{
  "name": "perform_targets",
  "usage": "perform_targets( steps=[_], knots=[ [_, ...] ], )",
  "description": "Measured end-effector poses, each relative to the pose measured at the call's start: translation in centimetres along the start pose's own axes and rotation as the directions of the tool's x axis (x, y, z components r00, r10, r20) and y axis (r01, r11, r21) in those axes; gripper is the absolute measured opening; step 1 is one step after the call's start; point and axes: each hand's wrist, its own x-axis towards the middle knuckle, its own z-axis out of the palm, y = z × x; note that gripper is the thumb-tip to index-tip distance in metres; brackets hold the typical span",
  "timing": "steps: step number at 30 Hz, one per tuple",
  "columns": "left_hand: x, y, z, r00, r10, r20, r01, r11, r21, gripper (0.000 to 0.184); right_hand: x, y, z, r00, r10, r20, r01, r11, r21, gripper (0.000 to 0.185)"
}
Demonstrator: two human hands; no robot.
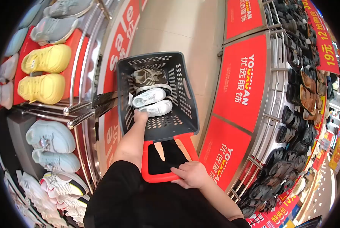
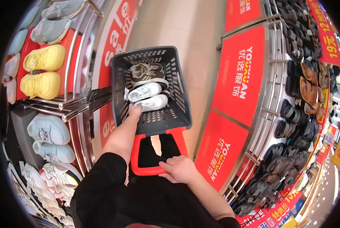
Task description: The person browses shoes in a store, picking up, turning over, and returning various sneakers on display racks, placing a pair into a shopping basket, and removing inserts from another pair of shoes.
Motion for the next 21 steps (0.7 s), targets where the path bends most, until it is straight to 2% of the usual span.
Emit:
perform_targets(
  steps=[2,4,6,9,10,11,12,13,16,17,19,20,21],
  knots=[
    [-1.6,0.2,-1.5,0.993,0.113,0.033,-0.116,0.989,0.096,0.057,0.2,-0.3,-0.2,0.999,0.003,-0.033,-0.003,1.0,-0.011,0.037],
    [-3.2,0.6,-3.4,0.978,0.179,0.111,-0.19,0.977,0.1,0.052,0.3,-0.5,-0.2,0.998,-0.018,-0.058,0.016,1.0,-0.021,0.036],
    [-5.8,1.6,-6.2,0.962,0.189,0.198,-0.183,0.982,-0.045,0.048,0.7,-1.0,-0.4,0.997,0.005,-0.07,-0.009,0.999,-0.045,0.035],
    [-8.7,2.2,-10.0,0.93,0.279,0.241,-0.288,0.958,0.002,0.046,0.7,-0.9,0.0,0.994,-0.008,-0.107,0.003,0.999,-0.05,0.036],
    [-9.5,2.3,-11.2,0.924,0.296,0.242,-0.29,0.955,-0.064,0.041,0.8,-0.9,0.0,0.994,-0.071,-0.084,0.066,0.996,-0.058,0.036],
    [-10.5,2.4,-12.8,0.902,0.342,0.264,-0.321,0.939,-0.122,0.04,0.9,-0.8,0.0,0.994,-0.053,-0.096,0.048,0.997,-0.055,0.036],
    [-11.7,2.3,-14.4,0.893,0.373,0.25,-0.326,0.922,-0.21,0.038,0.9,-0.8,0.1,0.994,-0.032,-0.108,0.027,0.998,-0.053,0.036],
    [-13.2,1.9,-16.0,0.884,0.405,0.235,-0.33,0.895,-0.3,0.037,0.9,-0.7,0.3,0.993,-0.088,-0.083,0.083,0.994,-0.067,0.036],
    [-19.9,-0.2,-22.5,0.886,0.43,0.173,-0.324,0.842,-0.432,0.033,1.0,-1.0,0.1,0.998,-0.005,-0.057,-0.002,0.994,-0.113,0.034],
    [-21.7,-2.4,-23.4,0.904,0.412,0.113,-0.318,0.827,-0.464,0.033,0.9,-0.8,0.2,0.998,-0.067,-0.021,0.063,0.989,-0.133,0.034],
    [-25.8,-7.0,-24.2,0.919,0.385,-0.087,-0.366,0.747,-0.555,0.033,1.1,0.2,0.4,0.998,-0.05,-0.048,0.044,0.992,-0.119,0.032],
    [-28.1,-9.3,-24.6,0.939,0.32,-0.124,-0.331,0.75,-0.573,0.032,1.3,-0.6,-0.1,0.999,-0.032,-0.014,0.031,0.996,-0.079,0.03],
    [-30.5,-11.8,-24.6,0.955,0.255,-0.151,-0.294,0.752,-0.59,0.031,1.5,-1.1,-0.5,0.996,-0.088,0.009,0.089,0.992,-0.087,0.03]
  ],
)
